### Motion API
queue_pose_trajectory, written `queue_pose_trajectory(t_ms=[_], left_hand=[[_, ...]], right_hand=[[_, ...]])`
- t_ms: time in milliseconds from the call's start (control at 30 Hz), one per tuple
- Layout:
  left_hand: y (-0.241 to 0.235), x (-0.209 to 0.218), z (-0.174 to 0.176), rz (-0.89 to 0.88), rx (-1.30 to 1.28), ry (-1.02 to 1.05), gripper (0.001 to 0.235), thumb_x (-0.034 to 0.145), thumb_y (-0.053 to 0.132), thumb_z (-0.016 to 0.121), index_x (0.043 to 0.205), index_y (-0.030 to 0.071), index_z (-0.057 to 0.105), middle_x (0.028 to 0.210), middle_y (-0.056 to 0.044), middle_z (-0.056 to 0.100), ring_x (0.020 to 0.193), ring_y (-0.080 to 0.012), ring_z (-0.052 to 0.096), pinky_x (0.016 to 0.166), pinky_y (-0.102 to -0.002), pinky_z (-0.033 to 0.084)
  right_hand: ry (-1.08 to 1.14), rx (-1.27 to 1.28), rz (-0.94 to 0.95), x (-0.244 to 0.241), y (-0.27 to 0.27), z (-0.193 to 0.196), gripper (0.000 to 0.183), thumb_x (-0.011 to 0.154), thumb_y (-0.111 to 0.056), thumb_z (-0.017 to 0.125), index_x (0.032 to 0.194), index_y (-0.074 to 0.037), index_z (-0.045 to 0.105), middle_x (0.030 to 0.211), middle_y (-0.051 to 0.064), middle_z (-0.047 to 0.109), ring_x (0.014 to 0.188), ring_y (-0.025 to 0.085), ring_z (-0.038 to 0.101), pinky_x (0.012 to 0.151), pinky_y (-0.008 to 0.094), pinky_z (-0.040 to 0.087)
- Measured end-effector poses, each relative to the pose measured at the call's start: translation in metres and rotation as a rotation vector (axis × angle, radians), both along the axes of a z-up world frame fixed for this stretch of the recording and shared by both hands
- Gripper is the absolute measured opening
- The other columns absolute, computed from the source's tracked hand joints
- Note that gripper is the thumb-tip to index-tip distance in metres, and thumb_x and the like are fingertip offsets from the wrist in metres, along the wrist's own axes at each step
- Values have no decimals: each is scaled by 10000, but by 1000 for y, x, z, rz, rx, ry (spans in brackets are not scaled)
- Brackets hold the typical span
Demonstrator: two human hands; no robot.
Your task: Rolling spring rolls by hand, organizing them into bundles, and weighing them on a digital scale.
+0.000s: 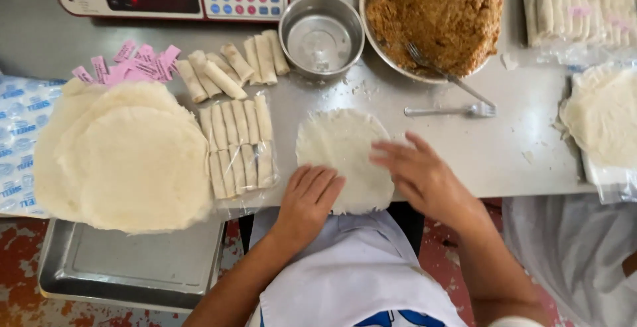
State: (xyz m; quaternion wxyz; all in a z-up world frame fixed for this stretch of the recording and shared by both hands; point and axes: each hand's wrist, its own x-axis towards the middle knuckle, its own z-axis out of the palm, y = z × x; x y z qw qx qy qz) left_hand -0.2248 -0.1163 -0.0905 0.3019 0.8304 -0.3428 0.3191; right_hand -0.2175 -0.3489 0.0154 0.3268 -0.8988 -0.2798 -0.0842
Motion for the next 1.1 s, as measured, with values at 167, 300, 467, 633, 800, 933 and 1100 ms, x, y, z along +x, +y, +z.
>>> queue_pose_trajectory(t_ms=[167,300,467,633,800,933,1100], left_hand=[[-16,-6,-2,21,66,-33,198,1070,125,548,1158,108,724,1188,-115,703,1096,-286,691,1010,-518,519],[-12,-9,-5,4,118,4,211,1051,91,532,1142,81,723,1244,-113,694,1181,-320,662,1073,-543,468],[-6,-14,-4,-26,145,83,212,1034,28,571,1194,69,706,1323,-107,671,1270,-334,619,1111,-539,428],[-4,-16,-17,46,117,81,307,1064,197,487,1296,144,681,1389,-131,622,1311,-337,583,1140,-517,404],[-3,-20,-18,26,151,121,334,1097,231,431,1333,150,652,1421,-127,597,1359,-339,539,1168,-521,359],[-7,-15,-32,30,133,91,238,1007,180,545,1146,125,729,1285,-142,654,1285,-371,579,1137,-548,406],[-6,-19,-21,44,122,128,288,1022,196,541,1263,146,690,1335,-128,637,1310,-354,569,1150,-543,391]], right_hand=[[-264,-174,-73,94,38,-23,335,1041,-185,547,1283,-11,701,1310,203,675,1223,378,648,1121,549,391],[-429,-383,-96,169,53,-69,405,1130,-391,449,1141,-92,723,1157,103,730,1094,279,696,1086,548,363],[-318,-461,-35,121,48,-31,504,1155,-369,342,1393,-17,611,1391,115,644,1324,286,555,1184,530,231],[134,-491,73,36,28,-68,752,1060,-568,287,1643,-96,240,1667,225,263,1528,399,260,1190,604,209],[25,-472,-32,60,23,-87,712,1083,-535,340,1640,-95,284,1680,226,261,1547,390,242,1187,614,207],[113,-394,195,48,59,-74,718,1081,-588,246,1645,-145,266,1697,161,244,1562,369,193,1208,598,182],[-18,-302,92,89,27,-92,570,1093,-450,382,1549,-115,450,1591,194,411,1501,375,341,1204,541,256]])
